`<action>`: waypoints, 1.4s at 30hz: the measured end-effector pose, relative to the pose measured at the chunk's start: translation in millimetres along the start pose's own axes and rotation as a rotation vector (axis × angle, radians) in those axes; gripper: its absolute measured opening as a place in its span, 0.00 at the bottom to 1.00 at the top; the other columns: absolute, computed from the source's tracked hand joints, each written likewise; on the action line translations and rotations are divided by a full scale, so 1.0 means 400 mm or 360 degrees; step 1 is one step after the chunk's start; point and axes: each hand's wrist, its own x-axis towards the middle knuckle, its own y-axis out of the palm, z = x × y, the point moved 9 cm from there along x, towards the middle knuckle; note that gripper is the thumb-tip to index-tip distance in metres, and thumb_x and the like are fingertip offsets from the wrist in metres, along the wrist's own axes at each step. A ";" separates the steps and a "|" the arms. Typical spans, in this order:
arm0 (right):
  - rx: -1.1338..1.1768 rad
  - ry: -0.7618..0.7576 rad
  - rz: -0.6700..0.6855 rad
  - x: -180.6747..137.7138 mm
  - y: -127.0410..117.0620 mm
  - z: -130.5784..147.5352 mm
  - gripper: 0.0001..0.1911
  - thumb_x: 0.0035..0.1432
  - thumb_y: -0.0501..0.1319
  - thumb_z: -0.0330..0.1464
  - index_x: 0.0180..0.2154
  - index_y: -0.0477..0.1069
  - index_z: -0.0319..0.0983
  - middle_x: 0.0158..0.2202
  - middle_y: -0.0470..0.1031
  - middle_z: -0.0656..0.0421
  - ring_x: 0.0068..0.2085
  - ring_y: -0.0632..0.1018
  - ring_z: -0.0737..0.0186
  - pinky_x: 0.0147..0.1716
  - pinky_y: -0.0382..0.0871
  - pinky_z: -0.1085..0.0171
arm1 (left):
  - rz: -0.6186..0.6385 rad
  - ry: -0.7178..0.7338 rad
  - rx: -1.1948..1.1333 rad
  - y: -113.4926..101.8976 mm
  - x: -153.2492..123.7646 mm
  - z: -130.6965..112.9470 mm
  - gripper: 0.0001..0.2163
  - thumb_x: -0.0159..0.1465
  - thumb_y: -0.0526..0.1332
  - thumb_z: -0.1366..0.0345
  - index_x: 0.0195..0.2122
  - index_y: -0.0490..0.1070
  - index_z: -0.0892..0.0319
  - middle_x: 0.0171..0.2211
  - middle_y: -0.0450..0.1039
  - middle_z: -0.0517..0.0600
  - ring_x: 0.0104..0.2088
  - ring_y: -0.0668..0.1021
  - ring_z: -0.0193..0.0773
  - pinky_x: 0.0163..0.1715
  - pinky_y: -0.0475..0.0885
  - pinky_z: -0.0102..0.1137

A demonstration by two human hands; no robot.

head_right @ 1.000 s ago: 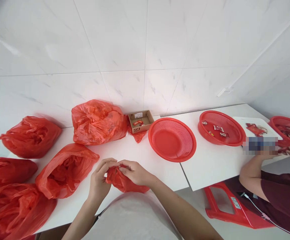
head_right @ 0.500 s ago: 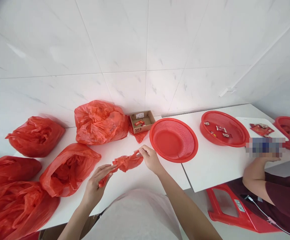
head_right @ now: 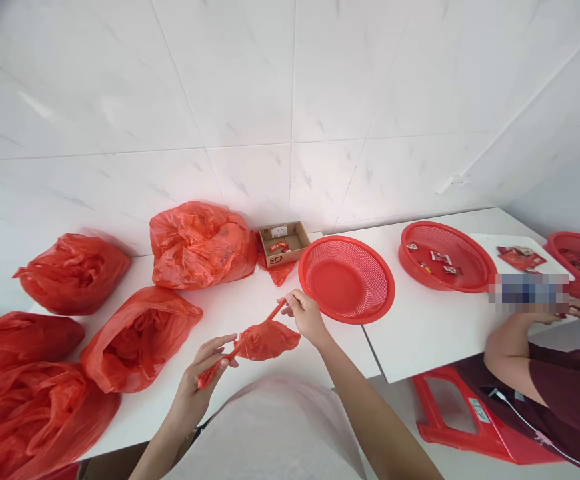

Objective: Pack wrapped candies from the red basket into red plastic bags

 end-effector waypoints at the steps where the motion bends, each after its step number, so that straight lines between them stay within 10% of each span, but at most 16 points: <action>1: -0.0004 0.0010 0.0022 -0.001 0.000 0.005 0.22 0.64 0.52 0.50 0.34 0.69 0.38 0.44 0.79 0.52 0.35 0.81 0.62 0.39 0.76 0.57 | 0.0011 -0.0037 -0.0054 0.000 -0.003 -0.002 0.15 0.69 0.53 0.59 0.32 0.78 0.54 0.58 0.69 0.53 0.58 0.66 0.48 0.57 0.65 0.45; 12: -0.0456 -0.0757 0.0640 -0.083 0.162 0.334 0.09 0.62 0.61 0.38 0.32 0.76 0.42 0.62 0.65 0.57 0.60 0.68 0.57 0.58 0.61 0.56 | 0.0026 -0.0380 -0.0560 0.024 0.094 -0.058 0.15 0.65 0.58 0.54 0.44 0.76 0.58 0.39 0.78 0.51 0.42 0.76 0.43 0.45 0.69 0.36; 19: -0.0558 -0.0443 0.0781 -0.061 0.221 0.232 0.10 0.67 0.53 0.37 0.44 0.71 0.43 0.40 0.77 0.58 0.41 0.76 0.61 0.42 0.68 0.61 | 0.0001 -0.0536 -0.0831 0.043 0.078 -0.021 0.17 0.61 0.63 0.54 0.21 0.71 0.60 0.20 0.69 0.45 0.24 0.67 0.32 0.27 0.62 0.28; 26: -0.0520 -0.0328 0.0452 -0.078 0.159 0.230 0.09 0.68 0.49 0.36 0.47 0.63 0.44 0.20 0.60 0.69 0.22 0.63 0.67 0.27 0.56 0.68 | -0.0254 -0.0623 -0.0749 0.014 0.072 0.018 0.13 0.59 0.64 0.53 0.31 0.80 0.58 0.32 0.81 0.52 0.43 0.78 0.46 0.47 0.70 0.37; 32: -0.0712 -0.0141 0.0492 -0.106 0.171 0.172 0.04 0.61 0.55 0.31 0.39 0.66 0.44 0.21 0.66 0.68 0.23 0.67 0.68 0.27 0.59 0.68 | -0.0313 -0.0146 -0.0375 -0.033 0.085 -0.028 0.06 0.57 0.68 0.62 0.35 0.82 0.53 0.37 0.79 0.52 0.43 0.77 0.44 0.42 0.73 0.37; 37: -0.0676 -0.0691 0.0275 -0.107 0.172 0.231 0.13 0.55 0.57 0.24 0.43 0.69 0.42 0.47 0.75 0.55 0.49 0.73 0.57 0.48 0.67 0.57 | -0.0203 0.0206 -0.0044 -0.031 0.076 -0.065 0.07 0.57 0.65 0.71 0.34 0.79 0.52 0.35 0.79 0.51 0.41 0.75 0.42 0.42 0.73 0.37; 42: -0.0318 -0.0368 0.0614 -0.110 0.229 0.184 0.14 0.56 0.53 0.23 0.43 0.65 0.43 0.38 0.76 0.61 0.37 0.78 0.64 0.38 0.71 0.64 | -0.0262 0.0134 -0.0150 -0.023 0.074 -0.057 0.06 0.57 0.63 0.73 0.33 0.71 0.55 0.33 0.76 0.48 0.34 0.78 0.37 0.36 0.75 0.34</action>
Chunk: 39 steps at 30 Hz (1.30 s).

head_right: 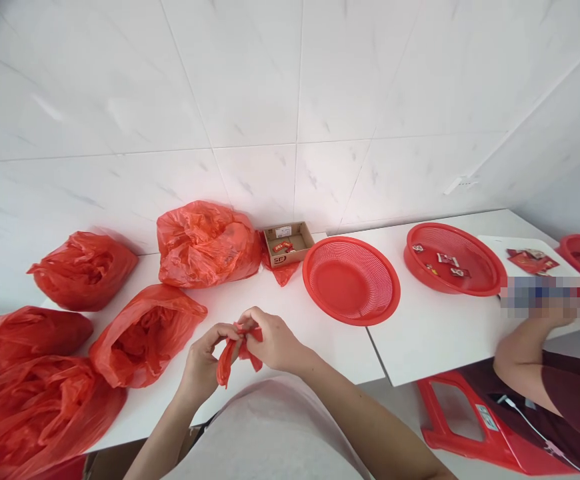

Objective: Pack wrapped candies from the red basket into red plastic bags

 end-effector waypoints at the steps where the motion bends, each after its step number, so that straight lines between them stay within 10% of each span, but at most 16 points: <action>1: 0.0019 0.0035 -0.0015 -0.003 0.007 -0.004 0.14 0.55 0.54 0.23 0.43 0.64 0.43 0.36 0.75 0.62 0.36 0.77 0.65 0.37 0.70 0.65 | -0.0080 -0.0037 -0.0027 -0.004 -0.003 0.007 0.06 0.56 0.62 0.73 0.33 0.69 0.55 0.33 0.75 0.46 0.33 0.78 0.36 0.35 0.76 0.33; 6: 0.0015 0.0068 -0.0072 -0.013 0.026 0.001 0.13 0.52 0.56 0.23 0.39 0.62 0.42 0.31 0.71 0.64 0.34 0.75 0.64 0.36 0.68 0.65 | -0.0450 0.0023 0.0095 -0.034 -0.027 0.004 0.08 0.56 0.62 0.74 0.34 0.67 0.55 0.33 0.73 0.46 0.33 0.78 0.35 0.31 0.75 0.29; 13: 0.0509 0.0188 0.0169 0.006 0.050 -0.002 0.08 0.64 0.55 0.35 0.40 0.70 0.39 0.34 0.73 0.60 0.37 0.75 0.65 0.38 0.67 0.65 | -0.0368 0.0308 0.0329 -0.071 -0.019 -0.052 0.06 0.60 0.61 0.73 0.37 0.73 0.55 0.35 0.73 0.49 0.36 0.78 0.37 0.31 0.75 0.28; 20: -0.0550 -0.0108 0.0051 0.002 0.027 0.021 0.11 0.65 0.52 0.29 0.35 0.72 0.40 0.30 0.74 0.61 0.31 0.71 0.66 0.32 0.60 0.67 | -0.0143 0.0295 0.0408 -0.080 -0.018 -0.041 0.07 0.62 0.63 0.72 0.38 0.78 0.54 0.37 0.79 0.48 0.37 0.80 0.36 0.37 0.75 0.28; 27: -0.1055 -0.0194 -0.0026 -0.005 0.037 -0.024 0.10 0.64 0.53 0.27 0.37 0.72 0.42 0.32 0.76 0.61 0.32 0.71 0.65 0.28 0.56 0.67 | -0.0444 0.0097 0.0183 -0.137 -0.027 -0.026 0.02 0.60 0.67 0.67 0.33 0.78 0.54 0.31 0.79 0.46 0.32 0.79 0.35 0.35 0.75 0.28; 32: -0.0576 -0.0104 -0.0035 -0.008 0.019 -0.041 0.09 0.66 0.55 0.36 0.42 0.72 0.42 0.43 0.75 0.57 0.43 0.75 0.62 0.40 0.67 0.64 | -0.0313 -0.0406 0.0095 -0.151 -0.015 0.012 0.07 0.58 0.68 0.58 0.32 0.79 0.56 0.32 0.81 0.49 0.34 0.82 0.41 0.35 0.77 0.31; 36: -0.0315 -0.0240 0.0206 0.012 0.082 -0.033 0.44 0.47 0.71 0.47 0.61 0.58 0.45 0.64 0.59 0.51 0.63 0.63 0.51 0.58 0.60 0.53 | -0.0048 -0.0392 0.0064 -0.116 -0.011 -0.014 0.07 0.58 0.66 0.59 0.34 0.81 0.54 0.33 0.82 0.50 0.36 0.82 0.43 0.38 0.78 0.34; 39: -0.0400 -0.0266 0.0290 0.052 0.151 -0.078 0.32 0.47 0.72 0.43 0.52 0.69 0.43 0.61 0.64 0.52 0.62 0.65 0.50 0.59 0.60 0.53 | -0.0045 -0.0291 0.0049 -0.108 -0.020 -0.029 0.08 0.61 0.64 0.60 0.36 0.81 0.55 0.34 0.82 0.51 0.34 0.82 0.42 0.36 0.78 0.33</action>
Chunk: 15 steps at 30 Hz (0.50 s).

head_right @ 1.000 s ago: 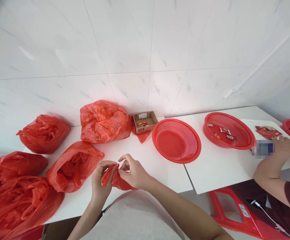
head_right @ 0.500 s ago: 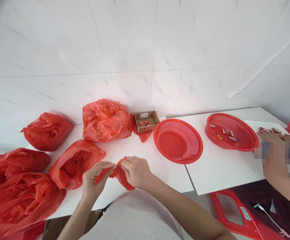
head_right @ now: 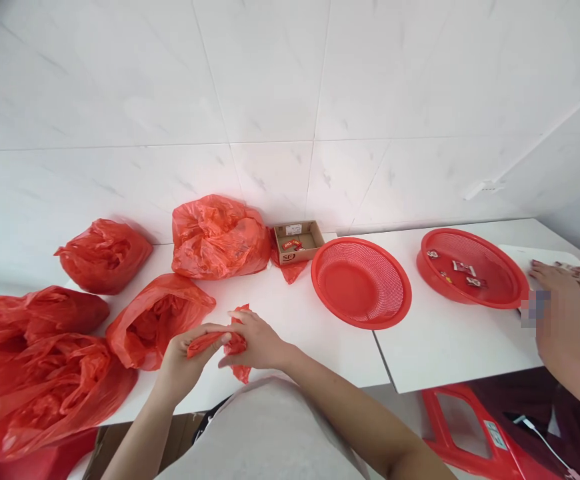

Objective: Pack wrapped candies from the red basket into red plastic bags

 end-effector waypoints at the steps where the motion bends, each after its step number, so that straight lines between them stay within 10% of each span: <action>1: -0.0031 0.0020 -0.0009 0.014 0.018 -0.020 0.21 0.51 0.70 0.40 0.46 0.72 0.42 0.57 0.69 0.53 0.58 0.69 0.53 0.57 0.62 0.55 | -0.0062 0.0035 0.0010 -0.010 -0.005 -0.001 0.08 0.61 0.64 0.60 0.36 0.81 0.55 0.35 0.82 0.51 0.34 0.82 0.41 0.35 0.77 0.32; 4: -0.0097 0.0070 -0.0016 0.046 0.058 -0.067 0.01 0.57 0.63 0.30 0.32 0.72 0.40 0.40 0.77 0.58 0.45 0.75 0.60 0.50 0.66 0.59 | -0.0289 0.0072 0.0067 -0.058 -0.024 0.006 0.07 0.60 0.65 0.60 0.35 0.80 0.56 0.33 0.81 0.50 0.33 0.81 0.39 0.34 0.76 0.30; 8: -0.0130 0.0036 0.0071 0.074 0.097 -0.059 0.06 0.54 0.63 0.26 0.27 0.68 0.40 0.31 0.75 0.62 0.38 0.75 0.61 0.48 0.65 0.60 | -0.0581 -0.0031 0.0085 -0.128 -0.059 0.030 0.09 0.58 0.66 0.57 0.33 0.80 0.56 0.32 0.80 0.49 0.34 0.80 0.40 0.34 0.76 0.30; 15: 0.0001 0.0052 0.0382 0.075 0.191 -0.021 0.21 0.52 0.68 0.45 0.45 0.71 0.41 0.47 0.75 0.55 0.48 0.75 0.55 0.48 0.66 0.58 | -0.0829 -0.0442 0.0064 -0.290 -0.193 0.134 0.15 0.53 0.68 0.50 0.33 0.79 0.56 0.32 0.81 0.51 0.37 0.80 0.45 0.40 0.75 0.36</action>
